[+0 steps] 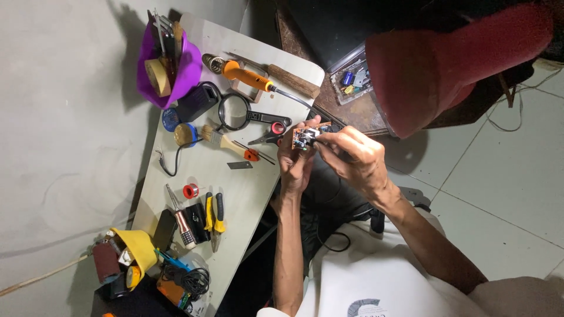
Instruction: The person holds a small circuit board and uses a soldering iron to apply solder to its components. They then use a magnifying glass to closely view the board's surface.
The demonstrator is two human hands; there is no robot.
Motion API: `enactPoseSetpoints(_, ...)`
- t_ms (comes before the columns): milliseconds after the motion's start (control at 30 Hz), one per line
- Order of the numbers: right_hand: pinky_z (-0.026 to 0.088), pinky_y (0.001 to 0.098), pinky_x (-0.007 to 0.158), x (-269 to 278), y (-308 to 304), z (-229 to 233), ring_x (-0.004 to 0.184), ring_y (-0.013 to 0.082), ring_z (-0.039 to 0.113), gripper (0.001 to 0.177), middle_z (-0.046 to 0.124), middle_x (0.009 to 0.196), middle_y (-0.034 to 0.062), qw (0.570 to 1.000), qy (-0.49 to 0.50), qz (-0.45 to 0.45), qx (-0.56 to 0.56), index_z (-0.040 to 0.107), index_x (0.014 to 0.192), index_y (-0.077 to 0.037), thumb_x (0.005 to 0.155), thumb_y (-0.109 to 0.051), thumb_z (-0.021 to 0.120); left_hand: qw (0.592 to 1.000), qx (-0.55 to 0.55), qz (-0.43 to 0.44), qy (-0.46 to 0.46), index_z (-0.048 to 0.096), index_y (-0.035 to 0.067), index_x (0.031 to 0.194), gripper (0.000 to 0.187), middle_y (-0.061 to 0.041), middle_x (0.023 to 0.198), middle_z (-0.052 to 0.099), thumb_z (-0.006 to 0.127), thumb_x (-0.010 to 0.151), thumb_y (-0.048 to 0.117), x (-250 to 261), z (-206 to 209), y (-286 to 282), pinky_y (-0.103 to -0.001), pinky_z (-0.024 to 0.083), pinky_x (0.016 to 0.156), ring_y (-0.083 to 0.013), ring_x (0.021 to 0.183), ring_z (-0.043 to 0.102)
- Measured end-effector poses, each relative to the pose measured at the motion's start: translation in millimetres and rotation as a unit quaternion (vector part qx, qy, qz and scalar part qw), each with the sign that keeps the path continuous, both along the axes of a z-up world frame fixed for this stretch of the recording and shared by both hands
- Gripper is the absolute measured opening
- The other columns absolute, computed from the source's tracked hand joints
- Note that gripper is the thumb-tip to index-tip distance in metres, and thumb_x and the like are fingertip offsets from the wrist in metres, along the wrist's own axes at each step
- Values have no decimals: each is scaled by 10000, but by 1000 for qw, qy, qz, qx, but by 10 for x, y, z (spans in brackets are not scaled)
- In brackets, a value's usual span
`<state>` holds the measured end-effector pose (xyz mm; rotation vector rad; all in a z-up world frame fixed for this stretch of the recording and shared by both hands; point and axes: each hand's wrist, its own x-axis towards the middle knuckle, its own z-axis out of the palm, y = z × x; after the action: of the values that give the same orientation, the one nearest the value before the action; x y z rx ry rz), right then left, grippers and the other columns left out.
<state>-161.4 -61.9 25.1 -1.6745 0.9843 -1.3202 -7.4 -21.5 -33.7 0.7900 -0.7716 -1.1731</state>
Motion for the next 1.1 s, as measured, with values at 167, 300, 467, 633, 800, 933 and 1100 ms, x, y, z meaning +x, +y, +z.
enactPoseSetpoints(167, 515, 299, 514, -5, -25, 47, 570, 203, 653, 143, 665, 723, 103, 999, 15, -1, -29, 800, 1013, -35, 878, 11, 798, 999, -5, 4, -52, 539, 34, 1385, 423, -299, 1376, 573, 617, 974, -26, 36, 127, -26, -493, 509, 1098, -435, 1386, 474)
enactPoseSetpoints(300, 521, 287, 510, 17, -31, -4, 569, 184, 650, 130, 667, 741, 82, 998, 27, -7, -51, 791, 1005, -50, 881, -22, 819, 997, -3, 12, -74, 551, 25, 1366, 416, -313, 1361, 583, 642, 963, -24, 60, 245, -54, -502, 516, 1093, -431, 1353, 515)
enactPoseSetpoints(467, 543, 315, 529, 0, -82, 0, 610, 221, 664, 149, 669, 766, 96, 994, 29, 2, -101, 778, 1013, -37, 868, -34, 814, 997, 0, 28, -78, 583, 1, 1314, 392, -281, 1321, 603, 684, 936, -27, 109, 276, -38, -512, 490, 1108, -449, 1348, 511)
enactPoseSetpoints(633, 546, 318, 539, 26, -115, 0, 621, 245, 674, 149, 666, 768, 123, 992, 17, 14, -124, 774, 1006, -18, 863, 16, 798, 995, -10, 25, -97, 580, -20, 1301, 407, -305, 1285, 600, 702, 913, -27, 205, 228, -68, -556, 478, 1110, -480, 1334, 508)
enactPoseSetpoints(800, 546, 305, 565, 48, -143, -50, 631, 226, 663, 116, 668, 777, 102, 991, 13, 8, -132, 766, 994, -30, 885, -48, 803, 994, -8, 16, -104, 638, 2, 1266, 408, -289, 1241, 636, 743, 875, -41, 261, 174, -131, -549, 475, 1102, -479, 1313, 532)
enactPoseSetpoints(933, 546, 319, 563, 61, -157, -73, 633, 236, 663, 101, 666, 776, 111, 992, 4, 15, -126, 758, 993, -24, 897, -44, 782, 993, -16, 13, -120, 641, -11, 1240, 397, -301, 1237, 632, 761, 861, -32, 286, 111, -168, -561, 473, 1100, -489, 1301, 539)
enactPoseSetpoints(1100, 545, 328, 580, 81, -157, -113, 633, 250, 661, 98, 657, 780, 117, 991, 4, 23, -133, 747, 994, -21, 902, -41, 774, 992, -26, 10, -123, 653, -8, 1239, 429, -313, 1219, 635, 770, 831, -69, 314, 71, -184, -580, 474, 1089, -502, 1280, 556)
